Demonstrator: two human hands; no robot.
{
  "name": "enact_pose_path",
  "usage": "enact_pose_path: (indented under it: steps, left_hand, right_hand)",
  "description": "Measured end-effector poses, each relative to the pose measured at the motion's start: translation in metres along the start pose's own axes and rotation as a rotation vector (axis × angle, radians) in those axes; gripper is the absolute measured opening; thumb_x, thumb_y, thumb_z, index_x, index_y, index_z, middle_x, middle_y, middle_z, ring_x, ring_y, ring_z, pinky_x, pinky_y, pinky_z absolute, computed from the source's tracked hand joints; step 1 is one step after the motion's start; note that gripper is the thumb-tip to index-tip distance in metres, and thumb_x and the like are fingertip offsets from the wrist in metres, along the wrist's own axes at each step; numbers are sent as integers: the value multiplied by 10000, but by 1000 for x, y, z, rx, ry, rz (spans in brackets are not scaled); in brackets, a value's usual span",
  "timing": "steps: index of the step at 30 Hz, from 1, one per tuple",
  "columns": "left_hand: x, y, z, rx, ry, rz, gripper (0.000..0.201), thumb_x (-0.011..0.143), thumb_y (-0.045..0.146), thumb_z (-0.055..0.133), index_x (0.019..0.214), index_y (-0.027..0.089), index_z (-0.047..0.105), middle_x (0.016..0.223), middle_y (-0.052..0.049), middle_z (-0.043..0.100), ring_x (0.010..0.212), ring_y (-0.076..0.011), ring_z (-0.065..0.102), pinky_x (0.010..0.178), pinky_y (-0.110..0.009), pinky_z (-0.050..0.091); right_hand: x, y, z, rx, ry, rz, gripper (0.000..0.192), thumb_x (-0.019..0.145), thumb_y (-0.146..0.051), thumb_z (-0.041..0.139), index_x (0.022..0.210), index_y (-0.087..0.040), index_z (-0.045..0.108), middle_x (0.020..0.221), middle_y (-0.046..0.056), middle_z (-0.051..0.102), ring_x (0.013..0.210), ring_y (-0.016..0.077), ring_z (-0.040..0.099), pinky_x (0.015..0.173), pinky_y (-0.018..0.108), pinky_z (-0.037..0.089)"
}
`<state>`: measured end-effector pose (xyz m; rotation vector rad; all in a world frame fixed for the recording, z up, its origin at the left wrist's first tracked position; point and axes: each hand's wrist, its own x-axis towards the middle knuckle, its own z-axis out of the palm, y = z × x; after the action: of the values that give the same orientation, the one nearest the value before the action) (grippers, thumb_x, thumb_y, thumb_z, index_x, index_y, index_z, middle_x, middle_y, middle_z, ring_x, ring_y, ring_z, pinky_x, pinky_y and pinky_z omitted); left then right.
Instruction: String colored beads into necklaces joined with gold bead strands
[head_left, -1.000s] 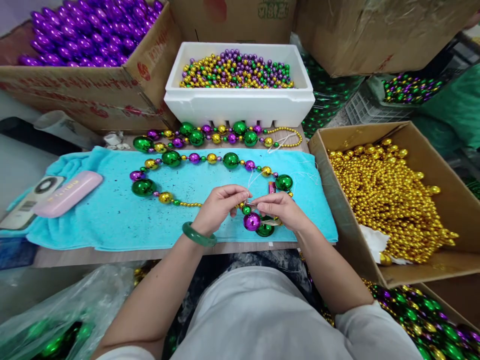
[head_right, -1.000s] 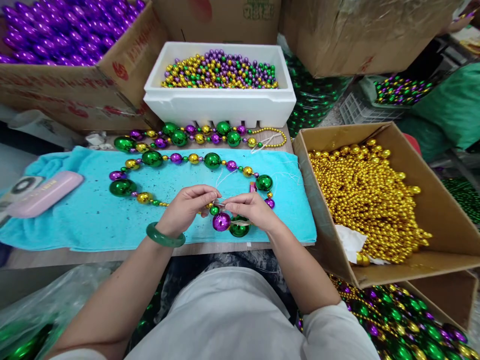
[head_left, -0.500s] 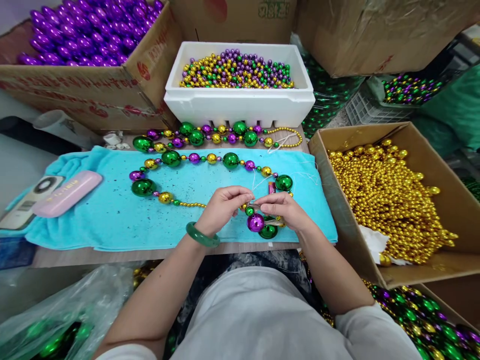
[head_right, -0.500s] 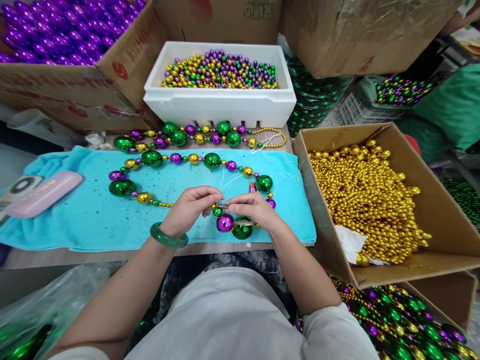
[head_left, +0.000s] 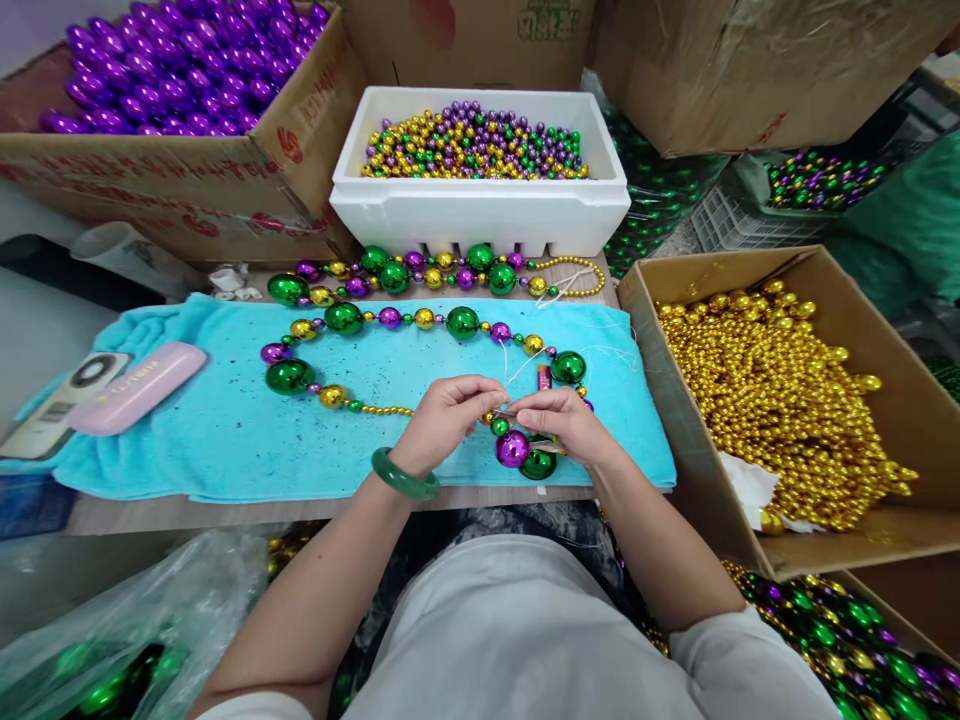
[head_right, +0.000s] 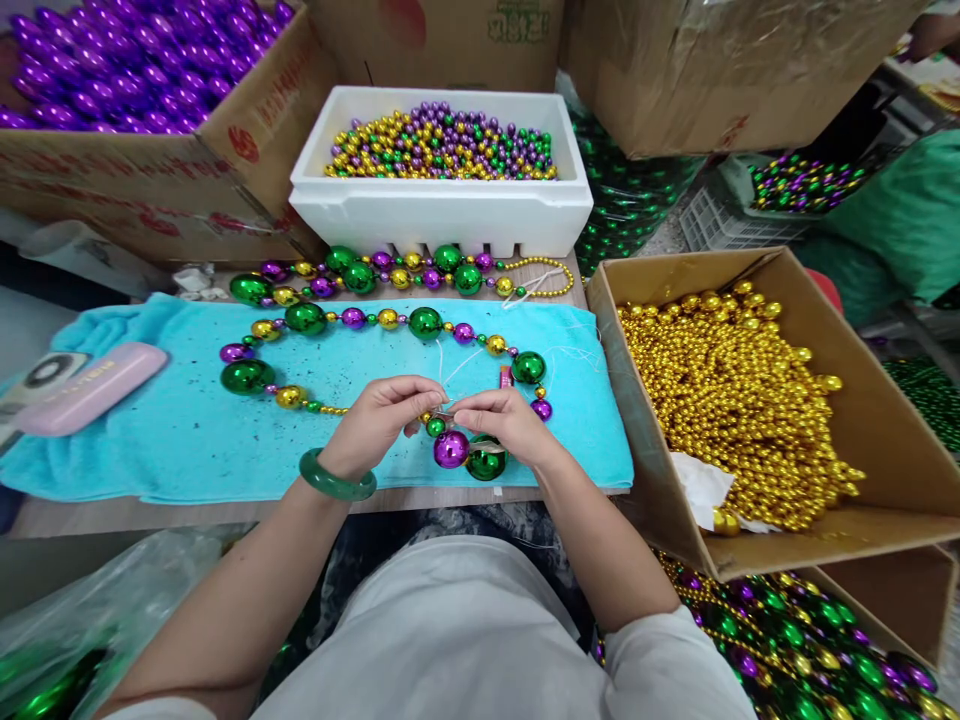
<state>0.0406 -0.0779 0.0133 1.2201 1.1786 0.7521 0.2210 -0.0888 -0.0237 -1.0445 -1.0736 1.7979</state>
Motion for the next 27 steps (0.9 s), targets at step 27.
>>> enact_pose_path:
  steps: [27]
  left_hand:
    - [3,-2,3,131,-154,62,254,763,415,618,766,175,699,629,-12,635,528,-94,502,482,-202,374]
  right_hand:
    - [-11,-25,-4,-1028,75,-565,362,783,-149,495,1090,-227,670,871,46,673,826,185,598,775,313,446]
